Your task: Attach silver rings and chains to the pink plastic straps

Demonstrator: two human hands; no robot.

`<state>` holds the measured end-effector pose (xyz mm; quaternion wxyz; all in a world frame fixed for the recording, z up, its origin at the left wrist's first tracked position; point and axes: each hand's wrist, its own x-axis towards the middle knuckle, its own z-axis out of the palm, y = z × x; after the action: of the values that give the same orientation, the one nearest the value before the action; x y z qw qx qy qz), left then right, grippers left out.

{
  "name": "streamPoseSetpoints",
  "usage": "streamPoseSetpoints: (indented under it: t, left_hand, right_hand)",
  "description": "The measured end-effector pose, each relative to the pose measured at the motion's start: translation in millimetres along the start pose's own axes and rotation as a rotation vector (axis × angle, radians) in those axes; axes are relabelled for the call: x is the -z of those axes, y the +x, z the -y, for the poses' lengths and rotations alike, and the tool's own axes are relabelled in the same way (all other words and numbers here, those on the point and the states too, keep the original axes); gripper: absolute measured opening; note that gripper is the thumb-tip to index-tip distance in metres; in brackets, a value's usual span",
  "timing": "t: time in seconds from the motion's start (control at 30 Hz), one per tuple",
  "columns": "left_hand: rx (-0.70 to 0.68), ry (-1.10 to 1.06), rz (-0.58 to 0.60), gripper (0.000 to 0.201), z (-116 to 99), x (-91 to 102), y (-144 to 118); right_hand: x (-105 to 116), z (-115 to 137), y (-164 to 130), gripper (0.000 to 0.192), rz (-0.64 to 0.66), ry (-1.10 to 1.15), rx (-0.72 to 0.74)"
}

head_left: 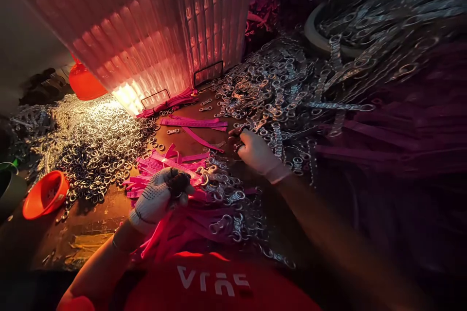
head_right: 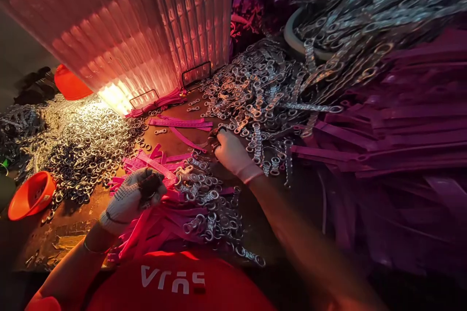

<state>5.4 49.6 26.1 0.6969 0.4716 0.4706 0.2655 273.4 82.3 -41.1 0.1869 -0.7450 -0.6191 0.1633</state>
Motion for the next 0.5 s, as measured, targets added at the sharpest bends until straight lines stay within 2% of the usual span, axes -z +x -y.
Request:
streamPoseSetpoints:
  t: [0.03, 0.1, 0.17, 0.23, 0.3, 0.4, 0.5]
  left_hand:
    - [0.002, 0.032, -0.006, 0.033, -0.6, -2.5, -0.7]
    - [-0.009, 0.05, -0.012, 0.034, -2.5, -7.6, -2.3]
    - [-0.028, 0.031, 0.004, 0.035, -3.9, -11.8, -4.3]
    - [-0.051, 0.02, 0.04, 0.037, -4.1, -14.4, -7.1]
    - [-0.068, 0.046, 0.079, 0.036, -4.0, -16.3, -10.9]
    - [-0.041, 0.044, 0.115, 0.034, -5.6, -21.7, -15.9]
    - [0.033, -0.097, 0.134, 0.035, -11.4, -33.8, -15.6]
  right_hand:
    - [4.3, 10.5, -14.9, 0.039, -0.013, 0.083, 0.067]
    - [12.0, 33.7, -46.2, 0.032, -0.045, 0.39, 0.255]
    - [17.4, 55.4, -73.8, 0.026, -0.031, 0.506, 0.408]
    - [19.9, 71.3, -93.0, 0.022, -0.003, 0.461, 0.496]
    - [20.4, 80.3, -103.7, 0.023, -0.012, 0.344, 0.511]
    - [18.7, 85.4, -111.3, 0.015, -0.112, 0.189, 0.487]
    - [14.2, 88.6, -116.6, 0.012, -0.244, 0.117, 0.462]
